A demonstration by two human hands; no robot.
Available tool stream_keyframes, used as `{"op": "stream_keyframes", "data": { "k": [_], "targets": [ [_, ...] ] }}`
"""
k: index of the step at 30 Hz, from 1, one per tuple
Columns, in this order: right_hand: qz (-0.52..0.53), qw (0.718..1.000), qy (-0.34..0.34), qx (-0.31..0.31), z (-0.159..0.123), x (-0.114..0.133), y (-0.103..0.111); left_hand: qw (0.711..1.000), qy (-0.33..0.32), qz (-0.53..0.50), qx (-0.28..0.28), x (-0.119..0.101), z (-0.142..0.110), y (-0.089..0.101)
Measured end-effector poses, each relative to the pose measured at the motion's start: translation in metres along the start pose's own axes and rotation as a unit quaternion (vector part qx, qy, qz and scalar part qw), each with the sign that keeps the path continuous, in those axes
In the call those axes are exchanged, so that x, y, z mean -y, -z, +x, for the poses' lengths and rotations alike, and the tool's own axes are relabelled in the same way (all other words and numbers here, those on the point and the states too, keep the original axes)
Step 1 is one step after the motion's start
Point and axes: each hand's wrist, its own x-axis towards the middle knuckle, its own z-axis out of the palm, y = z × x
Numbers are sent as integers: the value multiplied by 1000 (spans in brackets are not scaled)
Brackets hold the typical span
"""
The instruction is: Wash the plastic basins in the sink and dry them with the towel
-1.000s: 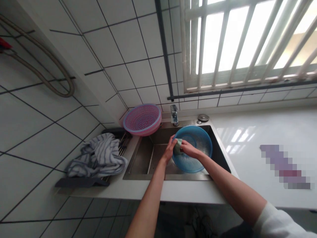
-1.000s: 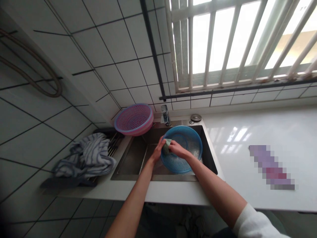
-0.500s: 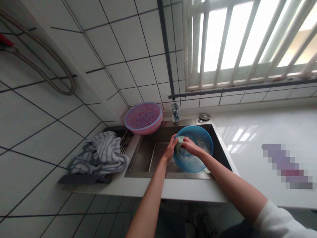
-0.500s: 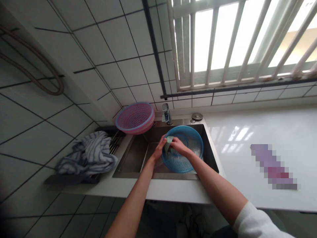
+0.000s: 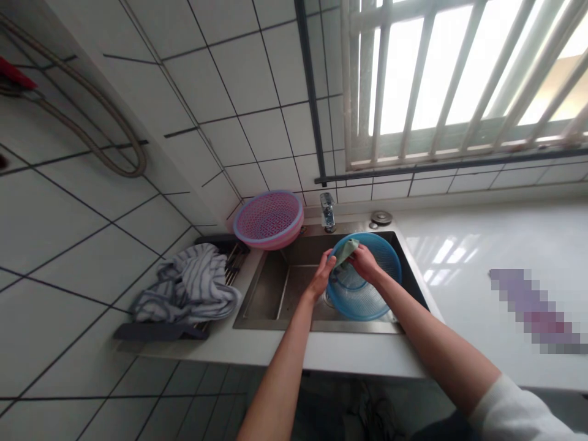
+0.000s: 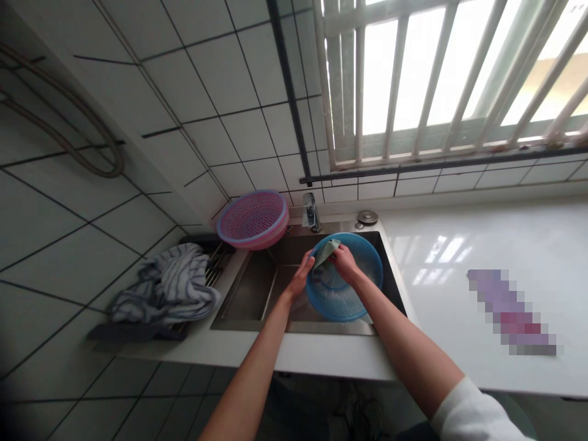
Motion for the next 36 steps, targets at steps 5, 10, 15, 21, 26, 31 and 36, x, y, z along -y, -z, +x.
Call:
{"op": "stream_keyframes", "data": {
  "k": [5,10,15,21,26,31,36],
  "targets": [
    [-44,995,-30,82,-5,-9,-5,1000,-4,-1,-7,-1,2,0],
    [2,997,-40,72,-4,-4,-6,1000,-7,9,-15,0,0,3],
    [4,1000,-3,11,0,-2,1,1000,2,15,-6,1,3,0],
    [-111,985,-24,128,-9,-23,-12,1000,-8,4,-27,3,1,6],
    [-201,977,69,11,2,-11,6,999,13,30,12,-3,-2,-1],
    [-256,953,9,162,-5,-22,-1,999,4,53,-5,-9,-6,1],
    [-241,969,48,21,2,-16,3,999,-13,48,0,-8,-6,-2]
  ]
}}
